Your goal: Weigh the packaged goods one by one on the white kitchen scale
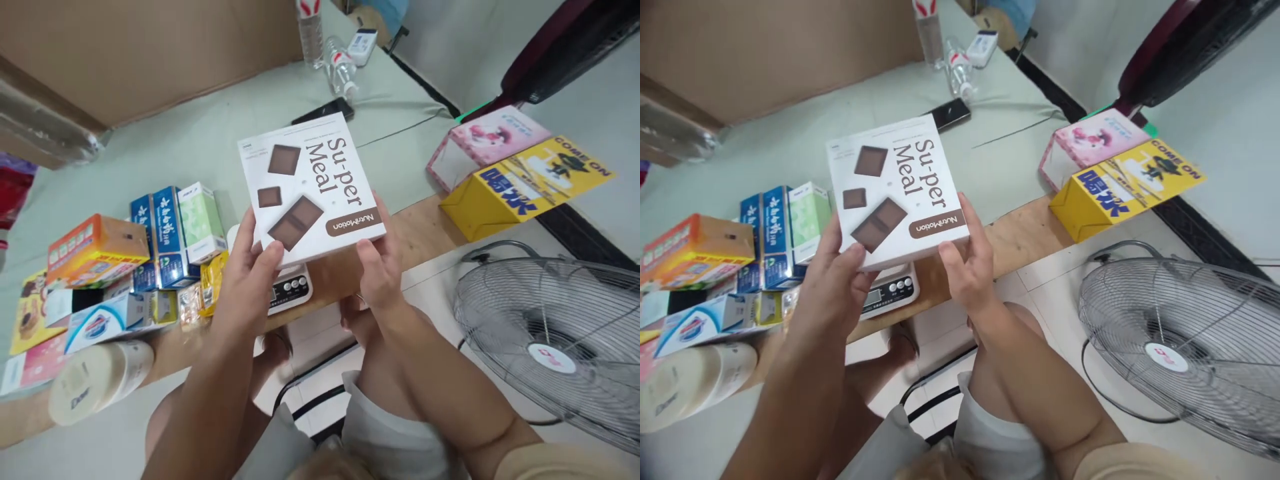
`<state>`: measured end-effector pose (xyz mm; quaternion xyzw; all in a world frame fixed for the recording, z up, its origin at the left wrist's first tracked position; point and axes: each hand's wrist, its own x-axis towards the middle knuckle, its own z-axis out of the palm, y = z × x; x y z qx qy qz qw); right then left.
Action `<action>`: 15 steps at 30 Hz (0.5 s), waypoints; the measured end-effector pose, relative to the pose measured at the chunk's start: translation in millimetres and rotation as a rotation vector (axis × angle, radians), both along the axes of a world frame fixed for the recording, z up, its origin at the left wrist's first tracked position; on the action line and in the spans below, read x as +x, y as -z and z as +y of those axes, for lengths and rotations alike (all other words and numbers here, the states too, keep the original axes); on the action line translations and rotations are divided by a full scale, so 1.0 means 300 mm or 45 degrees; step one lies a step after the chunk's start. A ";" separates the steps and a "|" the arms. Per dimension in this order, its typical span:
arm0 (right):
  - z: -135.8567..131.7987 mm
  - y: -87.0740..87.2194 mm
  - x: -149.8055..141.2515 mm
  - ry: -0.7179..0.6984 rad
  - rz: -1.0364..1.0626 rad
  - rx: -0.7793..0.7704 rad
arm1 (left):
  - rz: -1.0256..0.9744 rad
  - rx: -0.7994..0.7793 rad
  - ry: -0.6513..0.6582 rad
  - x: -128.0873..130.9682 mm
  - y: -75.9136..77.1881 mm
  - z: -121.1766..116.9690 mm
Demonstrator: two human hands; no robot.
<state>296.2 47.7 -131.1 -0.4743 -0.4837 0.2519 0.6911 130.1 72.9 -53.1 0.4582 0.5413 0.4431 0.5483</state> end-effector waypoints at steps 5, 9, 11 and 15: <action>-0.021 -0.007 0.077 0.472 -0.079 -0.138 | -0.245 -0.313 0.087 0.222 -0.016 0.098; -0.028 -0.015 0.099 0.523 -0.225 -0.209 | -0.325 -0.300 0.029 0.426 0.016 0.160; -0.028 -0.019 0.101 0.496 -0.231 -0.301 | -0.314 -0.291 -0.039 0.515 0.039 0.185; -0.025 -0.027 0.108 0.448 -0.207 -0.418 | -0.301 -0.352 -0.028 0.631 0.073 0.210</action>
